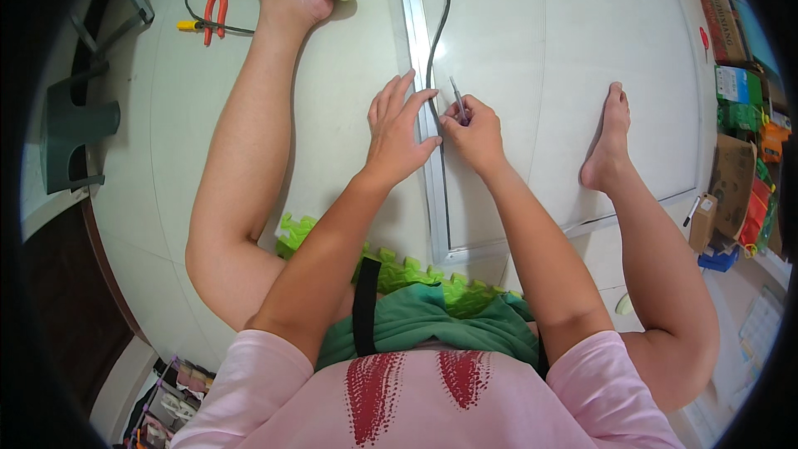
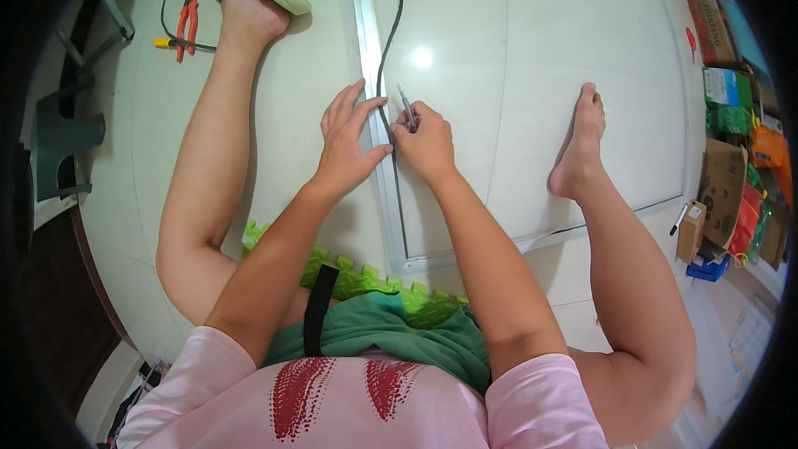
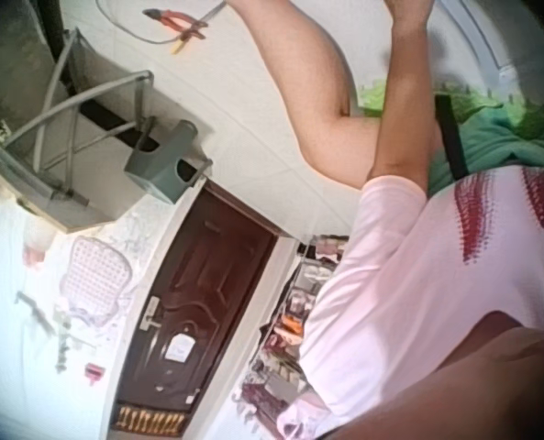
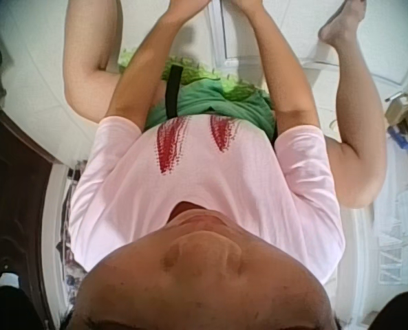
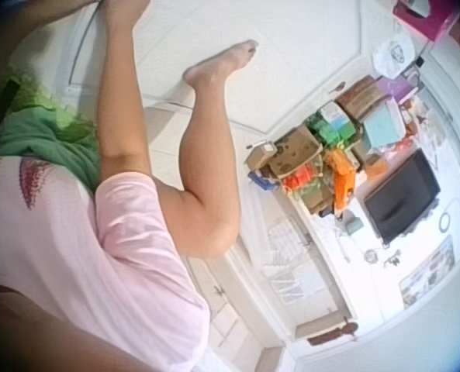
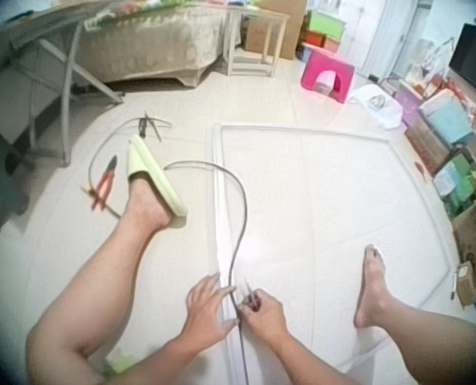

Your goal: The person installs a rubber seal into the frame of a window screen by hand and using a screwdriver to press it into the groove.

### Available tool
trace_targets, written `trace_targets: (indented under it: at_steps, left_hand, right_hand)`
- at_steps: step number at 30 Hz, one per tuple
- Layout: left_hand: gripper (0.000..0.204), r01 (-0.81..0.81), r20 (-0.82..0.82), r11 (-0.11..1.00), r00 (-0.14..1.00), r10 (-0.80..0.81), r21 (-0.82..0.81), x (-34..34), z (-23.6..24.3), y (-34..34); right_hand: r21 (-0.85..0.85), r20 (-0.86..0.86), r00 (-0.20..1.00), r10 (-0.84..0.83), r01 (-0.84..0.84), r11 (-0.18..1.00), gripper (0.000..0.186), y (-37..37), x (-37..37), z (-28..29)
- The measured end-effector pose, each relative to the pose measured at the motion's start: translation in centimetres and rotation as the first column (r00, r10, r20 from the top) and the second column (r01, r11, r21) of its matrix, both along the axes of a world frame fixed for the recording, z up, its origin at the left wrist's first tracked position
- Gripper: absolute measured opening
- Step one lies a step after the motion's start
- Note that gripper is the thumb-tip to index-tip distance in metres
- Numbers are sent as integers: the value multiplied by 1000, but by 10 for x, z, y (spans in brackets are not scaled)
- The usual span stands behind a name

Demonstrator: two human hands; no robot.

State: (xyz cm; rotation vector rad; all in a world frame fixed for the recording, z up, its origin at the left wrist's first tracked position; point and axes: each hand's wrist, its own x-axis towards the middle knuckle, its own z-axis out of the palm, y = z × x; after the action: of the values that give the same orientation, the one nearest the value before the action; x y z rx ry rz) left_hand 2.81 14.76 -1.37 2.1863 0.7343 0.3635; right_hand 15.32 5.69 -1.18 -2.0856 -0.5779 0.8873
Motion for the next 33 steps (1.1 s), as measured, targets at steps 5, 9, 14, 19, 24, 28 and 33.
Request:
trace_targets:
  at_steps: [5,9,14,19,24,28,33]
  left_hand:
    - [67,28,-14,999,1000,-28,-15,1,-1,2]
    - [65,50,-23,999,998,-50,-3,1,-3,4]
    - [64,58,0,998,998,-58,-23,0,-4,4]
    - [69,21,-12,998,1000,-22,-55,2,-1,3]
    - [78,2,-5,999,1000,-3,-48,4,0,3]
    - [78,-5,9,998,1000,6,-59,2,-2,2]
    - [59,-222,-15,968,975,222,-120,6,6,-6]
  right_hand:
    - [-7,-160,984,81,-83,996,11,-10,12,3]
    - [-18,-165,981,106,-111,994,12,-8,10,7]
    - [4,-178,978,109,-110,994,14,-10,12,3]
    - [0,-126,985,114,-115,993,15,-9,10,0]
    - [-69,-21,991,129,-130,989,17,-7,8,3]
    - [-55,-23,992,120,-121,991,17,-7,7,3]
    - [-7,-112,990,88,-89,996,12,-10,8,2]
